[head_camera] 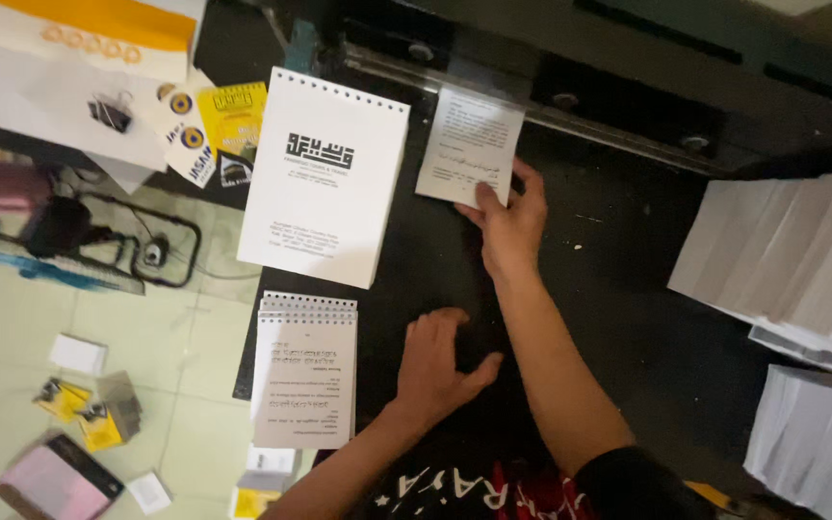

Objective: The person repeatedly picks up small stacks of printed papers from a table, folds them in half by hand, and places them back down. The camera shakes significantly throughout the process, obscuring the view of the workspace.

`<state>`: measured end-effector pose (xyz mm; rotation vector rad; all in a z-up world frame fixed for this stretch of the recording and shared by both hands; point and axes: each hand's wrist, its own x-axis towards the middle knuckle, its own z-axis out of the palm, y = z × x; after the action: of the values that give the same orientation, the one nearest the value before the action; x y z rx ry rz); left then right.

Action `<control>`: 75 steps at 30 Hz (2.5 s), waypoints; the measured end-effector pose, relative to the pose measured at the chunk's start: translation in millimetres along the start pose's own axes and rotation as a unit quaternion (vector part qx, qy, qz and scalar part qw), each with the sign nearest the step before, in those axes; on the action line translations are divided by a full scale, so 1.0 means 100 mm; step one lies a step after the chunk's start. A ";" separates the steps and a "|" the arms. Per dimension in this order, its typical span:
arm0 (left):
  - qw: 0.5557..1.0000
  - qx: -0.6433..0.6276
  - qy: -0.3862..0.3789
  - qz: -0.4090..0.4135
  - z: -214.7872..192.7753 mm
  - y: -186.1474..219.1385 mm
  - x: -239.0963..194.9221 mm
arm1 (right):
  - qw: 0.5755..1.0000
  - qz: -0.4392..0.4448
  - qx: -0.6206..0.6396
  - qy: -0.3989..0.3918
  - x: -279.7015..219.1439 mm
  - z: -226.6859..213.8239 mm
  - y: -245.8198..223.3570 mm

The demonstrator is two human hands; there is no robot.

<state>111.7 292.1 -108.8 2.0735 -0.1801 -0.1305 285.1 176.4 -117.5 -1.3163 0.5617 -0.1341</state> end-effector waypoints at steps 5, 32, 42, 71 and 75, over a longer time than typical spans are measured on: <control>0.999 0.032 -0.006 -0.003 0.05 0.02 -0.04 | 0.999 0.010 -0.011 0.032 -0.06 -0.02 0.00; 0.994 0.107 0.021 0.009 0.15 0.03 -0.03 | 0.998 0.000 0.055 0.016 0.07 -0.09 0.23; 0.971 -0.214 0.105 -0.034 -0.04 -0.06 -0.07 | 0.996 0.008 0.066 -0.061 -0.94 -0.98 0.09; 0.889 0.288 0.193 -0.297 -1.27 0.64 -0.76 | 0.935 0.056 -0.168 -0.307 -1.50 -2.32 0.00; 0.877 0.328 0.128 -0.327 -1.20 0.41 -0.56 | 0.938 0.059 -0.175 -0.293 -1.49 -2.28 -0.08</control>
<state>73.4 385.7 -13.6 2.7245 0.7538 -0.2230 53.5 34.4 -95.5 -1.5714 0.1514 0.4670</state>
